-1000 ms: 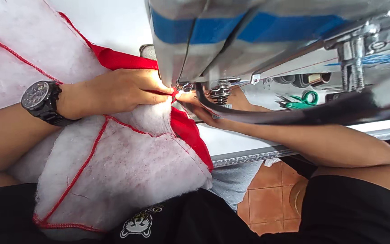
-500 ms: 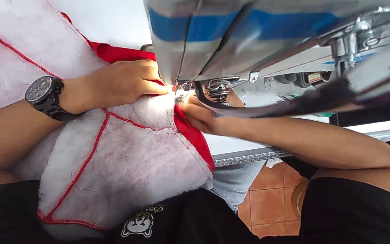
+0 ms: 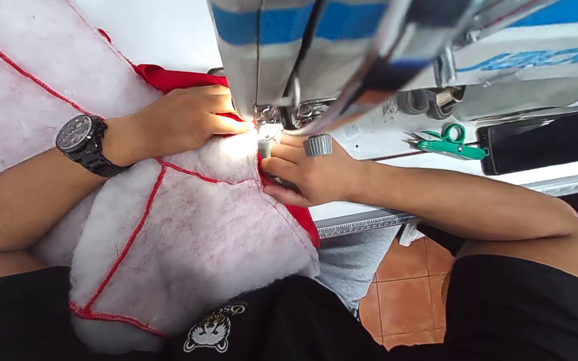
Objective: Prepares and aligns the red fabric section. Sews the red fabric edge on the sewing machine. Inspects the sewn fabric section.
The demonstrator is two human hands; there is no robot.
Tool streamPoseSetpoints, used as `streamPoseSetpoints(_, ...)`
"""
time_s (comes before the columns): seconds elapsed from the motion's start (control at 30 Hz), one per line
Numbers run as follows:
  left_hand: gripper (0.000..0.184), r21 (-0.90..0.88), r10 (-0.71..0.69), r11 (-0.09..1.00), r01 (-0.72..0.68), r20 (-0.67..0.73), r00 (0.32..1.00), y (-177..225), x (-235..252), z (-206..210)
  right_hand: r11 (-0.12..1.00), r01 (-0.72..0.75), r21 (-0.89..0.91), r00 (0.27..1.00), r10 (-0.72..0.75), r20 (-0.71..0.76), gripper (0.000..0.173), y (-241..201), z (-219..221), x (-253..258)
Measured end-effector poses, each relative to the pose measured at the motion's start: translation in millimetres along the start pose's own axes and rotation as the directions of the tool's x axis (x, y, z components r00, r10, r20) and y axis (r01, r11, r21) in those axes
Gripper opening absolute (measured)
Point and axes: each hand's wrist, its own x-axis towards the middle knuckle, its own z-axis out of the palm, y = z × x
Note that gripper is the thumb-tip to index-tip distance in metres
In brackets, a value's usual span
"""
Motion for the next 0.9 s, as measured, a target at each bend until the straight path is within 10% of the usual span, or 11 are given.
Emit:
streamPoseSetpoints(0.37,0.024,-0.190,-0.438,0.894,0.406,-0.170,0.883,71,-47,15,0.976,-0.214,0.047,0.976,0.212,0.042,0.029,-67,-12,-50)
streamPoseSetpoints(0.57,0.022,-0.109,-0.283,0.959,0.263,-0.293,0.913,125,-23,-41,0.704,-0.583,0.406,0.572,0.711,-0.409,0.032,-185,2,-68)
streamPoseSetpoints(0.73,0.021,0.085,-0.076,0.992,0.097,-0.224,0.972,174,11,-101,0.575,-0.677,0.460,0.532,0.814,-0.234,0.082,-220,10,-27)
streamPoseSetpoints(0.9,0.020,0.089,-0.134,0.983,0.159,-0.236,0.963,205,20,-123,0.593,-0.270,0.758,0.729,0.641,-0.242,0.033,-206,11,2)
